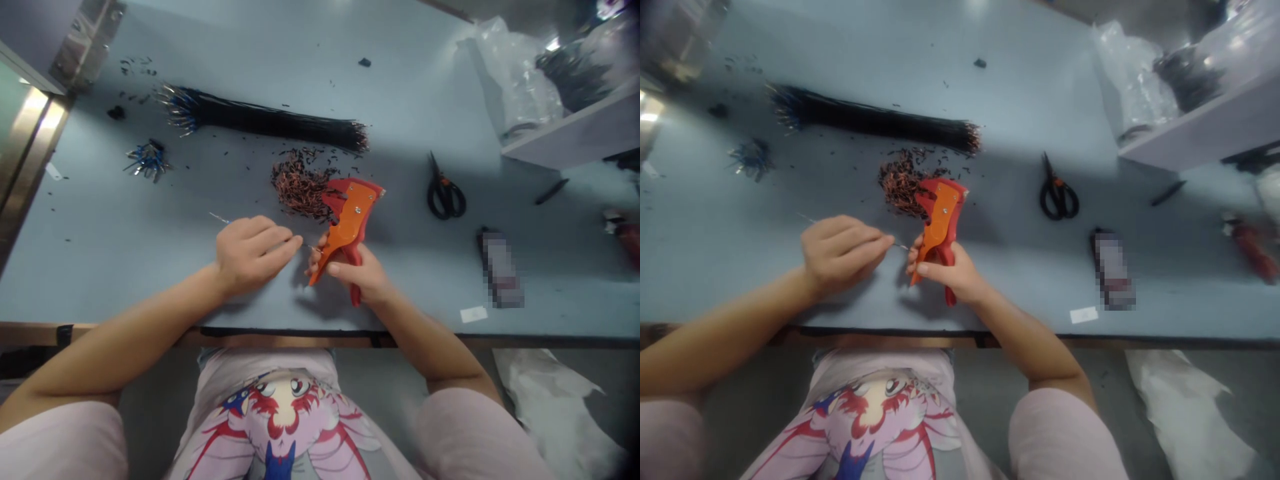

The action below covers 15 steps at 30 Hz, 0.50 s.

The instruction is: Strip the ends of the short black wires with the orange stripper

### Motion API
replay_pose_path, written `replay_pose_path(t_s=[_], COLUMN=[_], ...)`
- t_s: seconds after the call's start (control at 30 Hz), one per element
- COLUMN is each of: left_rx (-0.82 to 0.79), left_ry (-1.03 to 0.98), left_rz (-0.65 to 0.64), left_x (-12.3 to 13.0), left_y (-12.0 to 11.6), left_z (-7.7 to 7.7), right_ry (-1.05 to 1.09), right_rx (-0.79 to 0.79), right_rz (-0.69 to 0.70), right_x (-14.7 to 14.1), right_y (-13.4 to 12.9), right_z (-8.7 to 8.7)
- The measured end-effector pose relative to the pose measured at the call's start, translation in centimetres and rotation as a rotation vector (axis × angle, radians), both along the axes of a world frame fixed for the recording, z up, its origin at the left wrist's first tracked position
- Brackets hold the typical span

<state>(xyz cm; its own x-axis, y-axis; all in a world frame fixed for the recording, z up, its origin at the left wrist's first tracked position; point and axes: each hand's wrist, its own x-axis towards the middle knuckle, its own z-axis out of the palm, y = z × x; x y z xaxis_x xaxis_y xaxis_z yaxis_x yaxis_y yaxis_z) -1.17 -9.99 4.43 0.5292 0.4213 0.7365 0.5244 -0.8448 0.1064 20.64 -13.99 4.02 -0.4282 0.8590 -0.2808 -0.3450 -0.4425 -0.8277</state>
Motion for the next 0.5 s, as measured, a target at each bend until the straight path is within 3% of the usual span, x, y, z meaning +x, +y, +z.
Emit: replay_pose_path(t_s=[0.27, 0.5], left_rx=[0.125, 0.145], left_ry=[0.147, 0.148], left_rz=[-0.086, -0.141], left_x=[0.58, 0.77], left_y=[-0.81, -0.98], left_z=[0.32, 0.40], right_ry=[-0.079, -0.176], right_rx=[-0.021, 0.039], right_rz=[-0.035, -0.012], right_x=[-0.35, -0.44], right_y=[-0.27, -0.52], right_z=[0.10, 0.10])
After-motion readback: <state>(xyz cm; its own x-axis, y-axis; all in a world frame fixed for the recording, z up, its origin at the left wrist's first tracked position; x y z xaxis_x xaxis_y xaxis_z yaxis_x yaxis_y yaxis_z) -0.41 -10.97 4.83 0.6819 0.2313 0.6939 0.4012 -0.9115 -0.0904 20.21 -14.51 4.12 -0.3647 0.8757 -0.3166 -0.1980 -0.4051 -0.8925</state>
